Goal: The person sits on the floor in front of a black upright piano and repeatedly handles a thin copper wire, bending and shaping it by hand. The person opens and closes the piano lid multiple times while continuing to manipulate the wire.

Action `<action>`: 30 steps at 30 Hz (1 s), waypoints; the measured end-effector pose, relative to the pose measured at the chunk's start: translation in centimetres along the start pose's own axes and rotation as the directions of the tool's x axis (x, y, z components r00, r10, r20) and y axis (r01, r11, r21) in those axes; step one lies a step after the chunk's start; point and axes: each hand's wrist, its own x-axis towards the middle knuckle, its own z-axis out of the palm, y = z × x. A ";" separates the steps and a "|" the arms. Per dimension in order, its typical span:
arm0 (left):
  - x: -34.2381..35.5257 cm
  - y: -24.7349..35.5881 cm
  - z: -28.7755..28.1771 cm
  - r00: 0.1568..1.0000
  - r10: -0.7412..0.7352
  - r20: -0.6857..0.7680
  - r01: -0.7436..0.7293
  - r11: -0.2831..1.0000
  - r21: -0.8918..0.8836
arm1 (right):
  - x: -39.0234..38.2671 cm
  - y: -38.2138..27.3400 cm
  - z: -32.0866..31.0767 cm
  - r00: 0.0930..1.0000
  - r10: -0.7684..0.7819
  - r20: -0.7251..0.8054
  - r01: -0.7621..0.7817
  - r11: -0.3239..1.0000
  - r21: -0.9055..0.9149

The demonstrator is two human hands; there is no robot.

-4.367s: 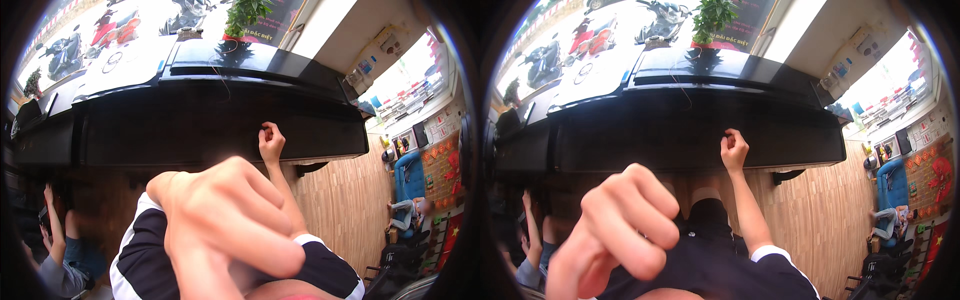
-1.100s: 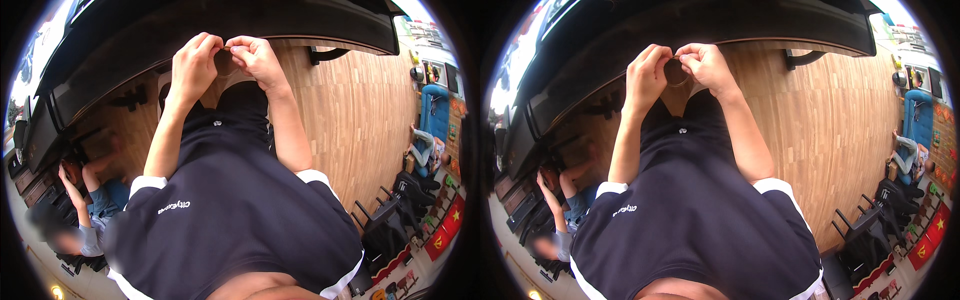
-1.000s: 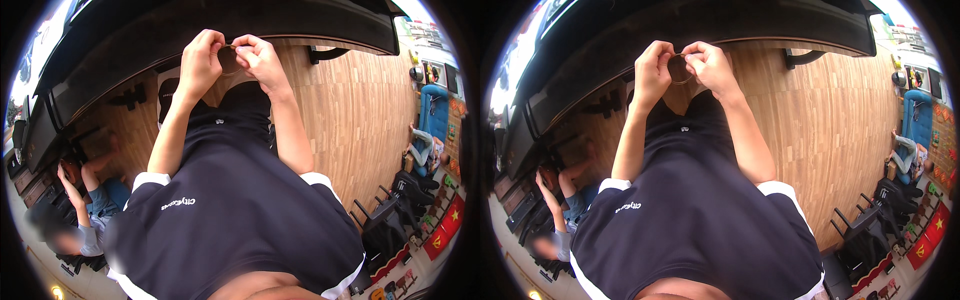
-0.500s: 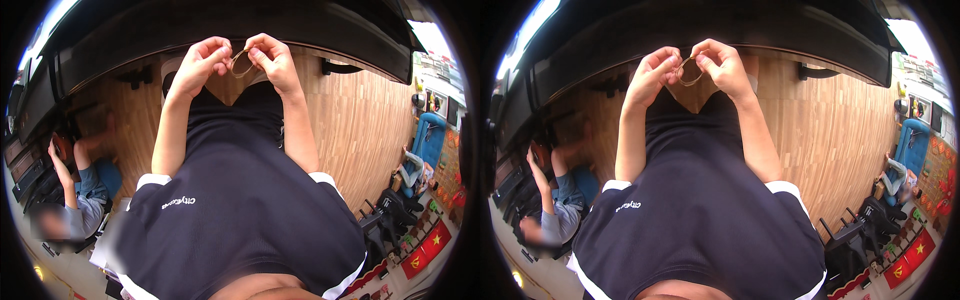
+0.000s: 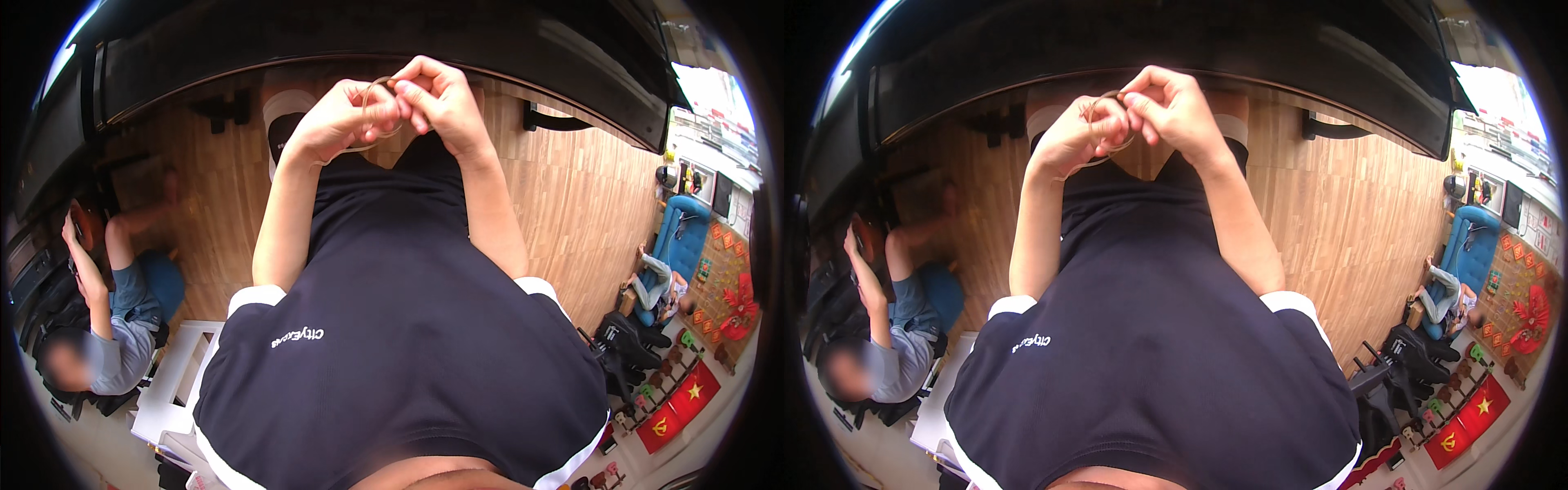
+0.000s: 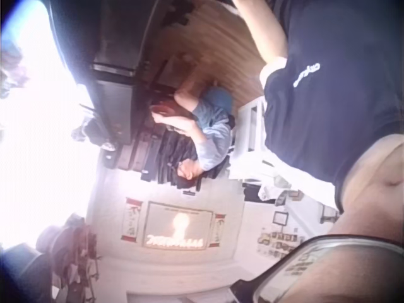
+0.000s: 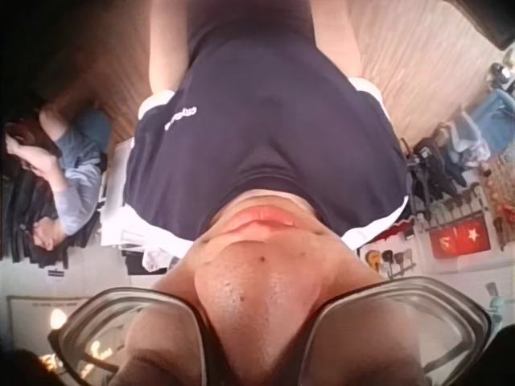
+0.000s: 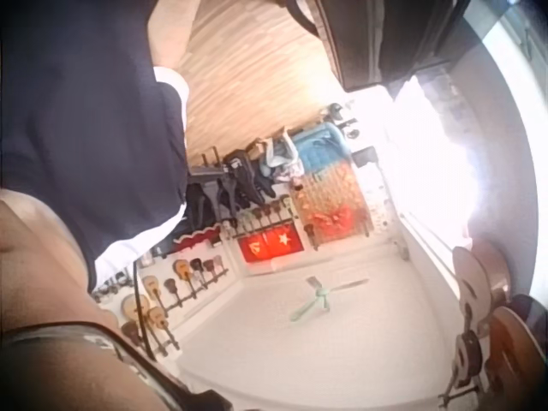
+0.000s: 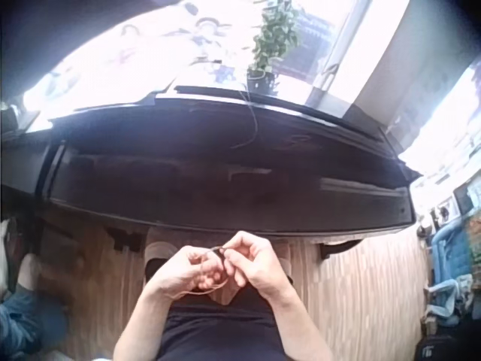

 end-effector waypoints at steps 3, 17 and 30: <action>-0.4 -0.4 -0.2 0.993 0.094 -0.077 -0.102 0.989 -0.109 | -0.5 0.0 -0.9 0.997 -0.008 -0.072 0.010 1.000 0.027; -0.3 -0.7 2.8 0.848 0.449 -0.281 -0.454 0.890 0.051 | -2.7 2.1 -2.8 0.987 -0.087 -0.138 0.110 0.979 0.171; -0.3 0.5 3.4 0.973 0.116 -0.202 -0.004 0.876 0.482 | -2.7 1.4 -2.7 0.988 -0.157 -0.003 0.156 0.981 0.114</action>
